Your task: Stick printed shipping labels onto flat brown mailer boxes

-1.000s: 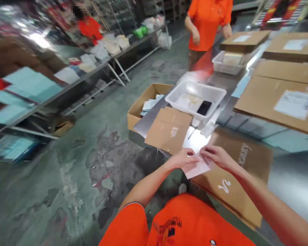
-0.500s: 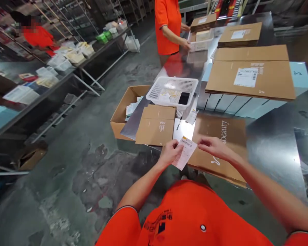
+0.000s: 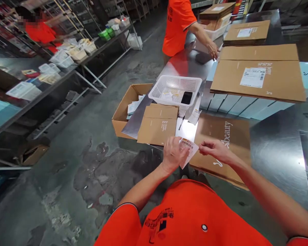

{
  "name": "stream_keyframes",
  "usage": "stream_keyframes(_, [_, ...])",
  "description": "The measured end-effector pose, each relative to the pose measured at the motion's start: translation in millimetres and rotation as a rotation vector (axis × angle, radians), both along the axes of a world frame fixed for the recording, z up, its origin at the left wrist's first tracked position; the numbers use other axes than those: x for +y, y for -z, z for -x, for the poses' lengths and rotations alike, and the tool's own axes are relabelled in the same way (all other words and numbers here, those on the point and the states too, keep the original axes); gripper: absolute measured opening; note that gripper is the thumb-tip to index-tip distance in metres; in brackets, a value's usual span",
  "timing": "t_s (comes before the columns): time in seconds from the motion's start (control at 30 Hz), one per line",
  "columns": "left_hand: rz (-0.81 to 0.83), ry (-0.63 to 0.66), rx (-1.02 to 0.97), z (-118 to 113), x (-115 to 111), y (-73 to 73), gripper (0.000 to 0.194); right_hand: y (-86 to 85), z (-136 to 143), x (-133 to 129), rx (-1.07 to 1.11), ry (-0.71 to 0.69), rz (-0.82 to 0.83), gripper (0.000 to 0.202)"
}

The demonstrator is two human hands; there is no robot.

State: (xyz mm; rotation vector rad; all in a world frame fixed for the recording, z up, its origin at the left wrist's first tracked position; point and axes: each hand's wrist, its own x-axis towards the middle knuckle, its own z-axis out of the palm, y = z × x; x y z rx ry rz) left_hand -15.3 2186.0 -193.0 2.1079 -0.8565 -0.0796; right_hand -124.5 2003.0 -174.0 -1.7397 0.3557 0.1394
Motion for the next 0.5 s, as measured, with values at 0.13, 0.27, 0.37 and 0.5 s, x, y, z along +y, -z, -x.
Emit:
stream_keyframes(0.13, [0.1, 0.311, 0.375, 8, -15, -6.9, 0.038, -7.3, -1, 5, -0.062, -0.023, -0.048, 0.047])
stream_keyframes(0.27, [0.241, 0.424, 0.869, 5, -33, -7.1, 0.05, -7.0, 1, 0, -0.08, -0.022, -0.042, 0.049])
stream_keyframes(0.37, [0.275, 0.461, 1.012, 5, -45, -3.3, 0.051, -6.4, 5, -5, -0.075, 0.007, -0.016, 0.048])
stream_keyframes(0.5, [0.284, 0.483, 1.133, 8, -59, 1.9, 0.053, -6.4, 11, -14, -0.075, 0.025, -0.026, 0.044])
